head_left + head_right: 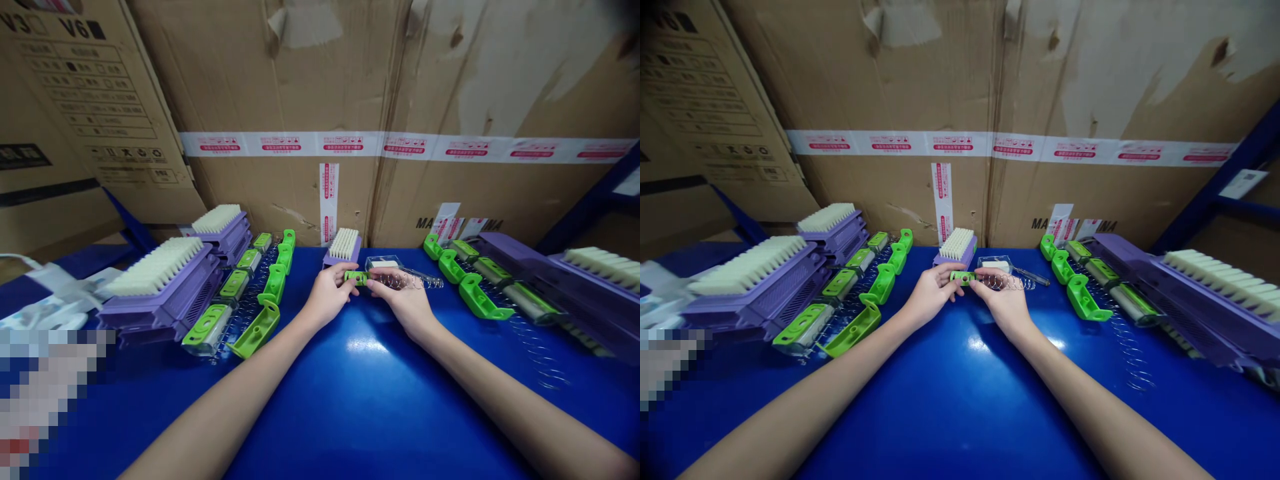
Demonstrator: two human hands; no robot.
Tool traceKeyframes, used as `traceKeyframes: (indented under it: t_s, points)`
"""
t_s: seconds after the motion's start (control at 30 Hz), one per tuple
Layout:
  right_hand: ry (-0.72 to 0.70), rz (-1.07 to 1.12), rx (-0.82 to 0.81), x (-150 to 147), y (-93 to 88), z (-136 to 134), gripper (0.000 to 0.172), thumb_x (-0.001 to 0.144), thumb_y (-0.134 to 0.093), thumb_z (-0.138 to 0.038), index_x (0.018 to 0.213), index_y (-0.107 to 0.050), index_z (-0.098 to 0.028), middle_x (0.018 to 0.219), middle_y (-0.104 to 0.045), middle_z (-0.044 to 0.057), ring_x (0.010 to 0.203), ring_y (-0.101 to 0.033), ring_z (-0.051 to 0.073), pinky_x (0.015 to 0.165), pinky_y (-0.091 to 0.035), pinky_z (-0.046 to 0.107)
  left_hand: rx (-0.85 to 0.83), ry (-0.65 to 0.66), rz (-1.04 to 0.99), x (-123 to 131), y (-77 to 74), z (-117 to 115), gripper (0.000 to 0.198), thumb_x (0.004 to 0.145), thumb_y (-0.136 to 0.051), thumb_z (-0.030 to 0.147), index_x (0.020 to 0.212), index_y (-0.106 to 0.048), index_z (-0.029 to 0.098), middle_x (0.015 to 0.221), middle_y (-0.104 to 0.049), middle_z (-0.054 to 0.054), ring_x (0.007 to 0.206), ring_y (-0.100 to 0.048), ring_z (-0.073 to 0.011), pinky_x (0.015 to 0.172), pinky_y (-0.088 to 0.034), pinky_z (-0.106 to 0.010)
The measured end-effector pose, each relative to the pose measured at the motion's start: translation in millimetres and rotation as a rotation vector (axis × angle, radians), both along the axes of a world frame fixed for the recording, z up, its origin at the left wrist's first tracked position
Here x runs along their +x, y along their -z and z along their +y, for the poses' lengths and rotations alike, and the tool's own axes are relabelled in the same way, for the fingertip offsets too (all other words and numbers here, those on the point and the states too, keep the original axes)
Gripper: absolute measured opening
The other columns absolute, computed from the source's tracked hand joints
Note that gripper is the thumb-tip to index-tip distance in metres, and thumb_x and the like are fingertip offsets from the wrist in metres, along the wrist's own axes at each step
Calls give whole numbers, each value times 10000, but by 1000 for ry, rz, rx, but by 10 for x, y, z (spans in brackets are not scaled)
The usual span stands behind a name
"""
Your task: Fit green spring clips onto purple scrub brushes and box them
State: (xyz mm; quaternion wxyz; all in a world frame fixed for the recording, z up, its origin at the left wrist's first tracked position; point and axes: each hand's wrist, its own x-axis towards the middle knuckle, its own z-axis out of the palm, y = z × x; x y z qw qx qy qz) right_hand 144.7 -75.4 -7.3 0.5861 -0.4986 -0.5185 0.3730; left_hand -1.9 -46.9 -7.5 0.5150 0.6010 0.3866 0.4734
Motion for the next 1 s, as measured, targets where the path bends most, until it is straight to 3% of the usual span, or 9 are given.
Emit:
traceKeyframes:
  t_s: [0.13,0.3,0.5,0.63,1.0]
  points:
    - [73,-111,71,8,-12,8,332,584,-781,-410,797,-700,-169,863,-710,73,840,-651,234,793,-519,388,19,3,-21,-1,15,5,206,806,-536,68,1004,-562,118,600,-604,26,510,-603,-92,467,-441,-172]
    - [48,-143,109,19,7,17,312,614,-769,-403,812,-699,-172,865,-709,71,862,-647,230,847,-487,388,7,1,-43,-3,32,16,78,815,-573,143,879,-528,142,561,-595,35,492,-617,-113,484,-470,-198]
    - [-21,-42,59,17,34,18,323,606,-778,-384,835,-688,-175,813,-706,57,763,-651,207,734,-513,350,-15,61,-78,-8,20,8,218,793,-560,65,1003,-539,119,620,-640,16,563,-647,-117,588,-515,-232]
    - [28,-54,82,5,14,6,311,587,-786,-379,802,-693,-173,829,-707,59,779,-649,209,746,-513,352,-14,84,-89,-7,9,-6,350,752,-561,-11,1081,-537,106,687,-662,-1,614,-657,-108,646,-517,-228]
    - [26,33,-15,-35,-33,-20,364,551,-799,-403,793,-685,-156,765,-712,58,709,-656,202,684,-530,338,-15,116,-85,-7,25,-14,411,724,-619,30,1121,-559,116,785,-689,-29,640,-669,-114,683,-530,-250]
